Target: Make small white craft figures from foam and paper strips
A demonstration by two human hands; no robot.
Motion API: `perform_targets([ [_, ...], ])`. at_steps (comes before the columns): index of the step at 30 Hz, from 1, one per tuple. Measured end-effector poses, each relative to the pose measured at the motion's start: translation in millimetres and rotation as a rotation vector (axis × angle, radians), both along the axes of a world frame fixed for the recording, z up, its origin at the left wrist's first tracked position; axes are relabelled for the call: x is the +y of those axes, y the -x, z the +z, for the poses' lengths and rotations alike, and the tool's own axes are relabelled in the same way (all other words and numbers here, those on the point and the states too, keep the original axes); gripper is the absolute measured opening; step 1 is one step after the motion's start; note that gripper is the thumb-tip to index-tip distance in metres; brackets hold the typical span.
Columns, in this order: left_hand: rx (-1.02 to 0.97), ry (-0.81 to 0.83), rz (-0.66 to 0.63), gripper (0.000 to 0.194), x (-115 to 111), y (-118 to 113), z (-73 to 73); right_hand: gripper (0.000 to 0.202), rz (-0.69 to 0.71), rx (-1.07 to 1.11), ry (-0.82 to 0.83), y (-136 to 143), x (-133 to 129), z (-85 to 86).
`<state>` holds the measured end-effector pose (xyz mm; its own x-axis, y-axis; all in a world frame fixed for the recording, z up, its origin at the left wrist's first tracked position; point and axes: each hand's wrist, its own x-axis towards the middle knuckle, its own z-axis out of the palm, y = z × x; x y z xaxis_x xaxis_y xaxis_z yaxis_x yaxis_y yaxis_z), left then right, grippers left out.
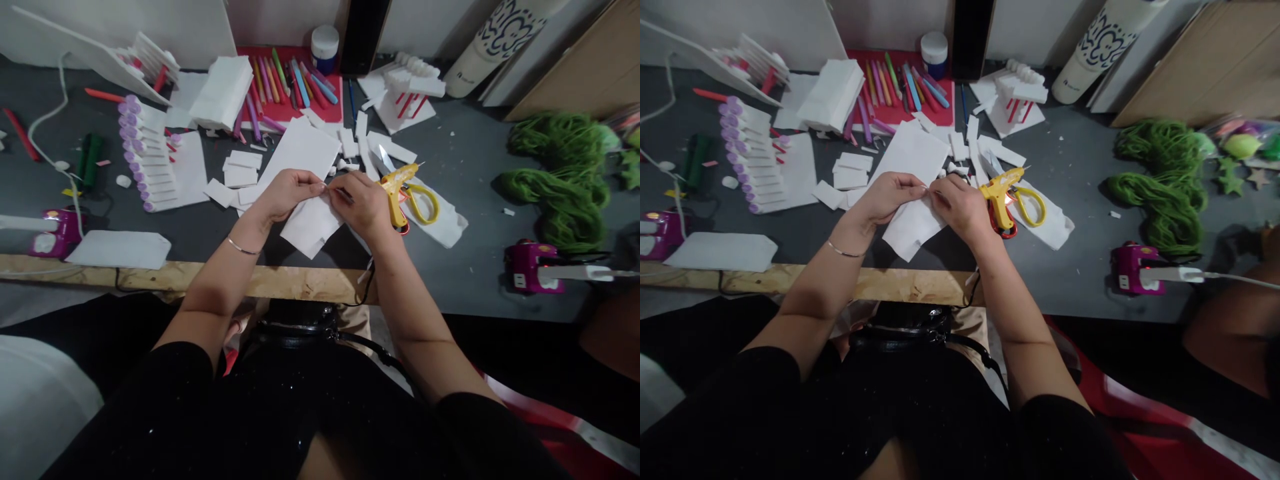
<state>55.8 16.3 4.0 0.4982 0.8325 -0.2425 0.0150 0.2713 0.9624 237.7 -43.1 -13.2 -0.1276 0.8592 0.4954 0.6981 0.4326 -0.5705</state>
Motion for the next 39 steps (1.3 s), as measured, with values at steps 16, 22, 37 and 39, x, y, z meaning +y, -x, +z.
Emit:
perform_targets([
  [16, 0.058, -0.133, 0.053, 0.019, 0.0, 0.7, -1.5, 0.011, 0.014, 0.025, -0.038, -1.4, 2.9, -5.5],
  [22, 0.08, -0.042, 0.043, 0.018, -1.4, -0.1, 2.8, 0.018, 0.02, -0.024, -0.051, -1.5, 0.5, -4.5],
  [37, 0.176, -0.3, 0.068, 0.013, -1.2, 1.8, 3.4, 0.028, 0.029, 0.322, 0.131, -1.5, 0.2, 4.5],
  [39, 0.18, -0.388, 0.048, 0.014, -2.1, 1.3, 1.8, 0.038, 0.007, 0.491, 0.258, -1.7, 0.6, 5.9],
])
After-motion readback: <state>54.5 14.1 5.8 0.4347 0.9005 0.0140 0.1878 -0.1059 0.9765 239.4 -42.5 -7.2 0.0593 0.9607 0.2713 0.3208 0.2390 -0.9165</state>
